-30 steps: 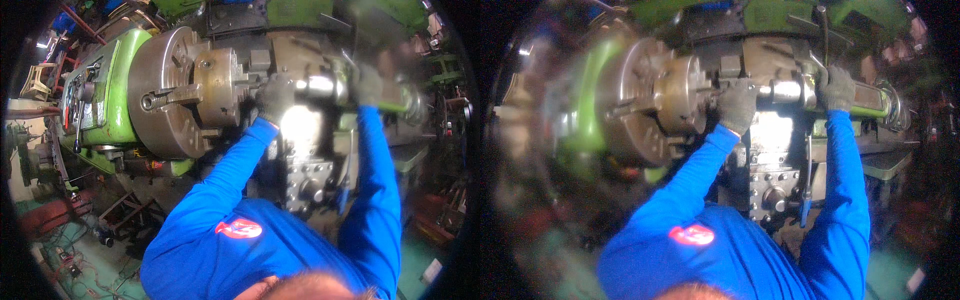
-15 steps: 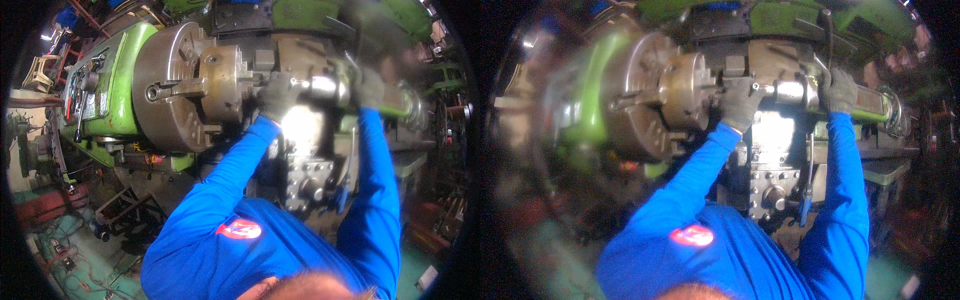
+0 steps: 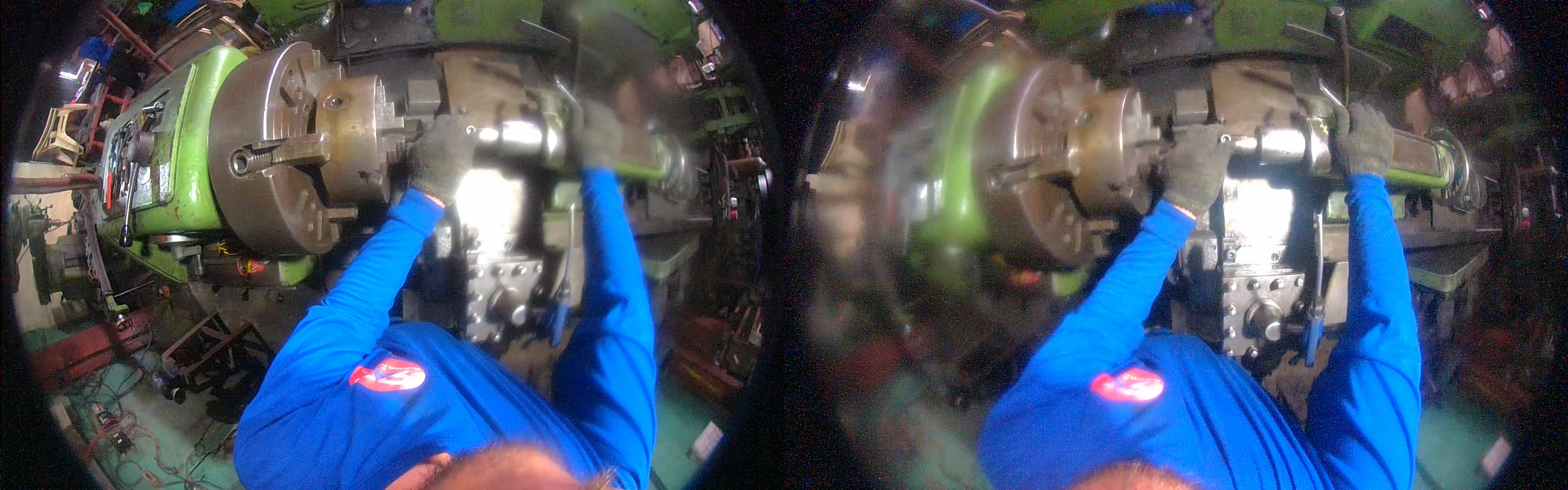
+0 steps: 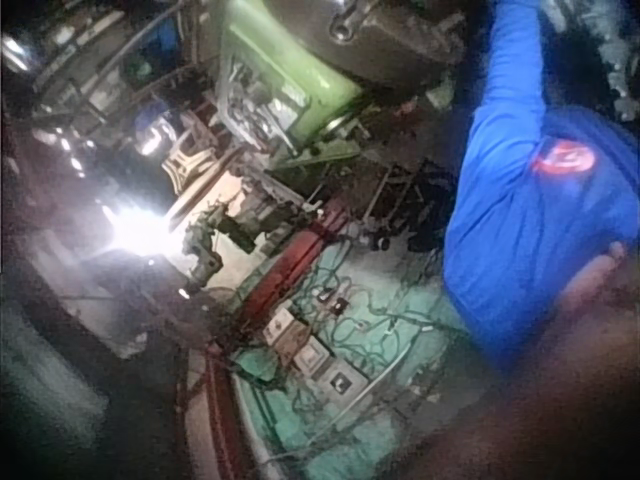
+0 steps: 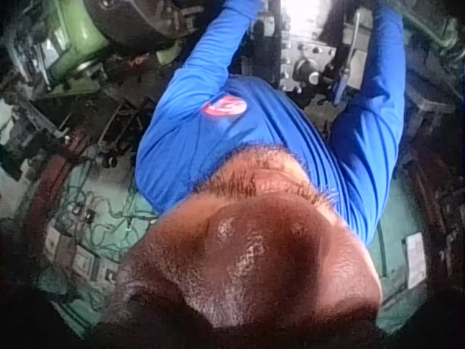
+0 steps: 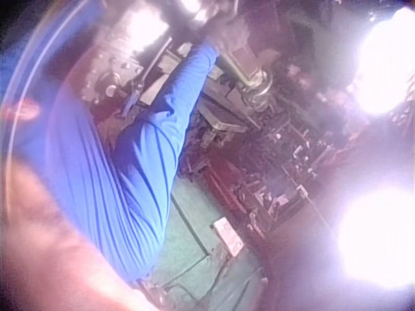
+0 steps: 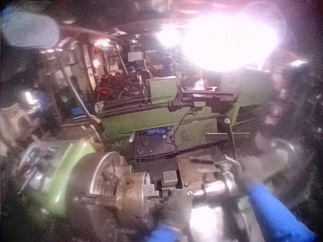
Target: The person operates a large green metalworking machine, likely a lathe, in a workshop. They use a wrench to tighten components on the machine's chuck and adjust various levers and handles on the machine's body.
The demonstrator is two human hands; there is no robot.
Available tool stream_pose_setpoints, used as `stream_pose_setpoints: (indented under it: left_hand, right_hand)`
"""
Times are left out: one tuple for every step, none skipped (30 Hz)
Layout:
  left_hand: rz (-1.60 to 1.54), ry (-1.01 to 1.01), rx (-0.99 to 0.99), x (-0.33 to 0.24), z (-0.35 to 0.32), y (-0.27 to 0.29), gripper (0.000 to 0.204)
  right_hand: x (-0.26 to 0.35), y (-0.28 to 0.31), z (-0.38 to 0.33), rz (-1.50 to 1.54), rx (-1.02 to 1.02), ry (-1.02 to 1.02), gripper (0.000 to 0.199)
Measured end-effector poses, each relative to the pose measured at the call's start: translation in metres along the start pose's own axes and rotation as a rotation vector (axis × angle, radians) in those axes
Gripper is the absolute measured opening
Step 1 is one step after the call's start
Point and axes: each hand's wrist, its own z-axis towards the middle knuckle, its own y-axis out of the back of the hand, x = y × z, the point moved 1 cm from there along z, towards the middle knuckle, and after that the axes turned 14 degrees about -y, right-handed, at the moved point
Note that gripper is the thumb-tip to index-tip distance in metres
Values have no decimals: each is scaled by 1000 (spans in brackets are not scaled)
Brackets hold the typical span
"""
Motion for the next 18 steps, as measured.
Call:
stream_pose_setpoints:
  left_hand:
    - [-95, 32, -40, -10, 3, 14, 18]
    - [-190, 64, -80, -15, 4, 22, 19]
    - [-187, 88, -70, -14, 4, 19, 21]
    - [-185, 111, -58, -10, 4, 14, 23]
    - [-183, 134, -46, -7, 3, 9, 24]
    - [-127, 116, -61, -5, 2, 3, 22]
    - [-71, 98, -75, -3, 1, -2, 20]
    - [-14, 80, -89, -2, 1, -7, 19]
    - [50, -5, -124, -2, 0, -8, 17]
    - [114, -90, -159, 0, -1, -8, 16]
    - [178, -175, -195, -1, -2, -8, 14]
    - [183, -179, -200, -2, -2, -6, 13]
    - [189, -184, -204, -5, -1, -3, 12]
    - [195, -188, -210, -7, -2, -1, 11]
    - [159, -112, -169, -7, -1, -2, 11]
    - [123, -37, -130, -8, -1, -3, 10]
    - [87, 39, -90, -7, -2, -4, 10]
    - [88, 36, -52, -6, -2, -5, 11]
  right_hand:
    - [-2, -1, 0, 14, -6, 2, 38]
    - [-4, -3, 0, 28, -13, 3, 38]
    - [-4, -2, 0, 41, -19, 8, 37]
    - [-4, -1, 0, 54, -33, 18, 37]
    - [-2, 0, 0, 66, -47, 28, 37]
    - [-1, 1, -2, 76, -59, 34, 38]
    - [2, 3, -2, 56, -39, 23, 38]
    - [5, 5, -1, 37, -20, 12, 38]
    - [6, 6, -2, 18, 1, -4, 38]
    - [2, 3, -2, 25, -26, 16, 39]
    - [-3, -3, -2, 33, -53, 38, 39]
    - [-5, -5, -1, 44, -84, 61, 39]
    - [-6, -7, -1, 54, -94, 63, 39]
    - [-6, -8, -2, 64, -103, 65, 39]
    - [-6, -8, -1, 75, -115, 69, 40]
    - [-6, -9, 0, 68, -113, 69, 40]
    - [-6, -10, 1, 61, -111, 69, 40]
    - [-6, -10, 1, 54, -109, 69, 40]
